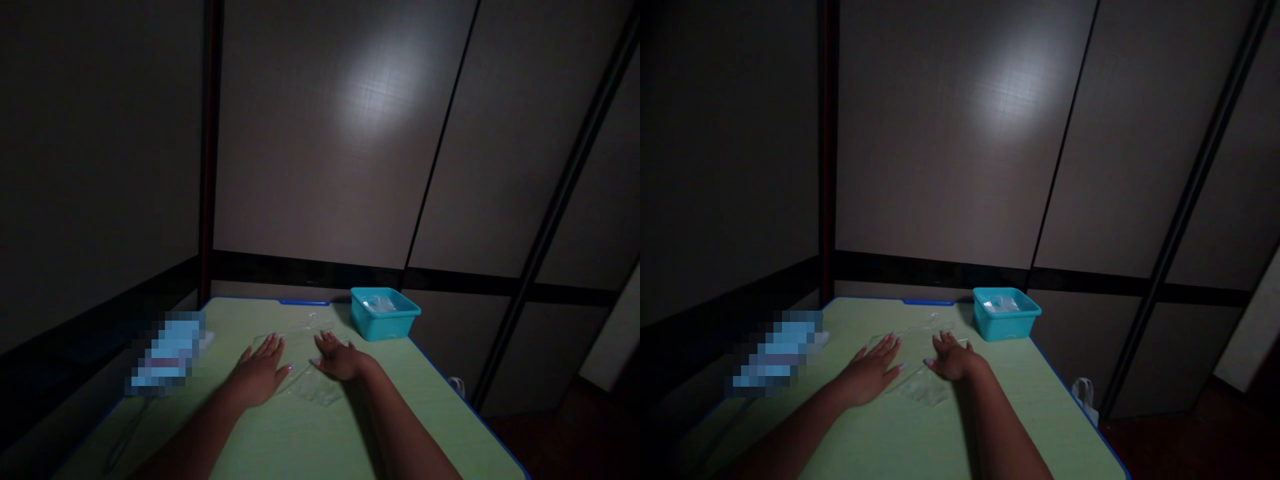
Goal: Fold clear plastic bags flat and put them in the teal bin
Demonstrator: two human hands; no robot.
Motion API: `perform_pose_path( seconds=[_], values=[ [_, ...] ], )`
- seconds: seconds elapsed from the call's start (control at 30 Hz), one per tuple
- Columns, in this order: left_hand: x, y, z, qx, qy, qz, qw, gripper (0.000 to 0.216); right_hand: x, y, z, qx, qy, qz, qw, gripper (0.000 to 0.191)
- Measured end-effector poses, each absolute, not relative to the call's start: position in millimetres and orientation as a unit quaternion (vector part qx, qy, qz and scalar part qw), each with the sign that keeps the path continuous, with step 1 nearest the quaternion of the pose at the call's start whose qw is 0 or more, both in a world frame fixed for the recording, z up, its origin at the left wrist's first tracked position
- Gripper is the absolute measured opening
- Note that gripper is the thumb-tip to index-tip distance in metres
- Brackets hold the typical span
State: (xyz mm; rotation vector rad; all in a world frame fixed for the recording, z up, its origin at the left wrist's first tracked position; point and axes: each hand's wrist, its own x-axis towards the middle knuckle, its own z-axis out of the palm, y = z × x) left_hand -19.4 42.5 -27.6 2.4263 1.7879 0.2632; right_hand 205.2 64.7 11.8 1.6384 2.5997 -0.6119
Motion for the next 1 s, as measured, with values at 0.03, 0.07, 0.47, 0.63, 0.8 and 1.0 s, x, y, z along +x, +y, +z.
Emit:
perform_pose_path(
  seconds=[0.03, 0.07, 0.47, 0.63, 0.8, 1.0],
  values=[
    [-19, 42, -28, 0.796, 0.597, 0.085, 0.058, 0.068, 208, 67, 11, 0.533, 0.824, -0.191, -0.001, 0.072],
    [-19, 43, -27, 0.790, 0.604, 0.085, 0.057, 0.068, 210, 68, 11, 0.543, 0.819, -0.184, -0.009, 0.072],
    [-21, 40, -12, 0.793, 0.591, 0.141, 0.053, 0.069, 196, 43, 32, 0.528, 0.832, -0.098, -0.138, 0.051],
    [-23, 36, -14, 0.830, 0.541, 0.088, 0.104, 0.071, 198, 45, 34, 0.580, 0.811, -0.083, 0.018, 0.052],
    [-24, 37, -18, 0.786, 0.609, 0.070, 0.080, 0.074, 198, 42, 37, 0.583, 0.804, -0.100, 0.060, 0.043],
    [-22, 38, -21, 0.764, 0.638, 0.069, 0.062, 0.073, 200, 44, 37, 0.545, 0.832, -0.109, 0.004, 0.023]
  ],
)
